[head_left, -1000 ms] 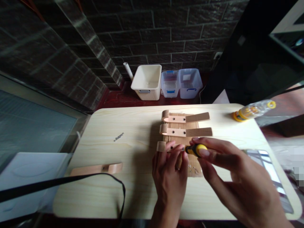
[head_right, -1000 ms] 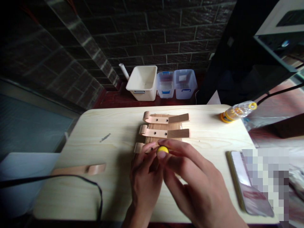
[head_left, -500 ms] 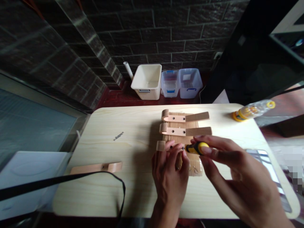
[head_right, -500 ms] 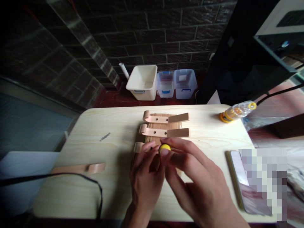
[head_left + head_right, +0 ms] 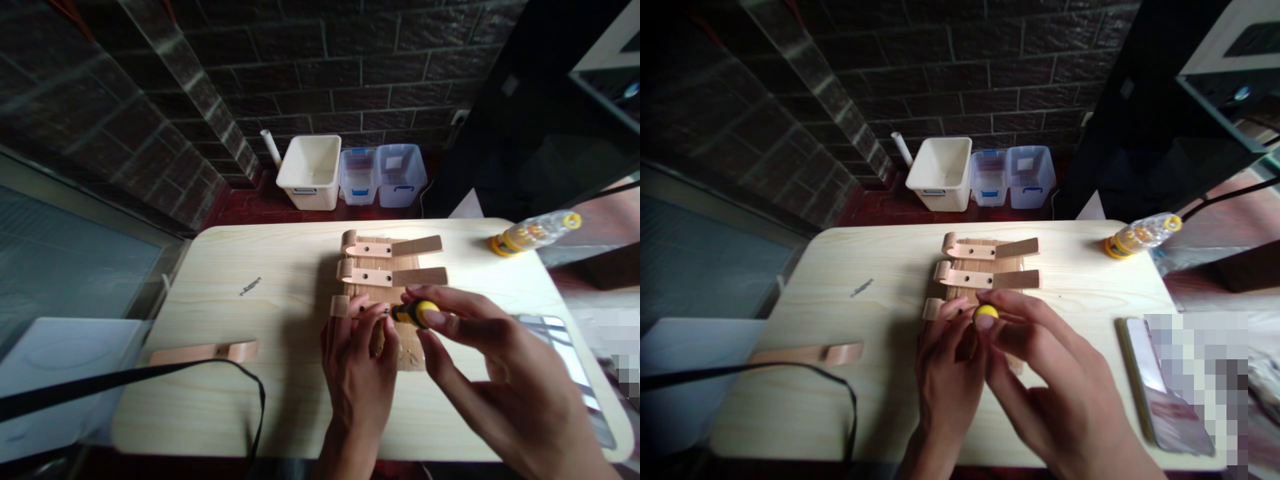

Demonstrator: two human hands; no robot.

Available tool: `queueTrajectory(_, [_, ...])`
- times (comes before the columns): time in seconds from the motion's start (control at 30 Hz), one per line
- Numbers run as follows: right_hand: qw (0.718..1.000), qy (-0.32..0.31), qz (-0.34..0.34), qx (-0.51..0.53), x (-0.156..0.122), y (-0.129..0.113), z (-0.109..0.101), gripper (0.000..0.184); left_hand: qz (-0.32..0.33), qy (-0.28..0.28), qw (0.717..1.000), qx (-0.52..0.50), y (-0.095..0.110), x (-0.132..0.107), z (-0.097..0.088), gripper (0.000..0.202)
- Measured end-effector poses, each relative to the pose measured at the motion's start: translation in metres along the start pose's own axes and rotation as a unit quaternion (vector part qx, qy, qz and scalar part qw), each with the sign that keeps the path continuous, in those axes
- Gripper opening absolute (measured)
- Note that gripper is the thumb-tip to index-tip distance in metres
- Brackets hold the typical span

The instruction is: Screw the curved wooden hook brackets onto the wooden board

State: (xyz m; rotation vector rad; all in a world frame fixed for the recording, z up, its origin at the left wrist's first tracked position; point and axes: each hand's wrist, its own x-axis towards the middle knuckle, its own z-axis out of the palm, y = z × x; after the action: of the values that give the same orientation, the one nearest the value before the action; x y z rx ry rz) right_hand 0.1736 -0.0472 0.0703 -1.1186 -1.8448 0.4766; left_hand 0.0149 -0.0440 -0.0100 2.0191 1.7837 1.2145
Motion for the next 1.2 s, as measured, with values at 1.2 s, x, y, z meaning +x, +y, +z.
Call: queueTrajectory(1.2, [0.998,0.0,-0.003,-0.068,0.004,-0.006,-0.002,0.02,0.0,0.011,1.0,-0.01,-0.003,-0.001,0.002,0.016])
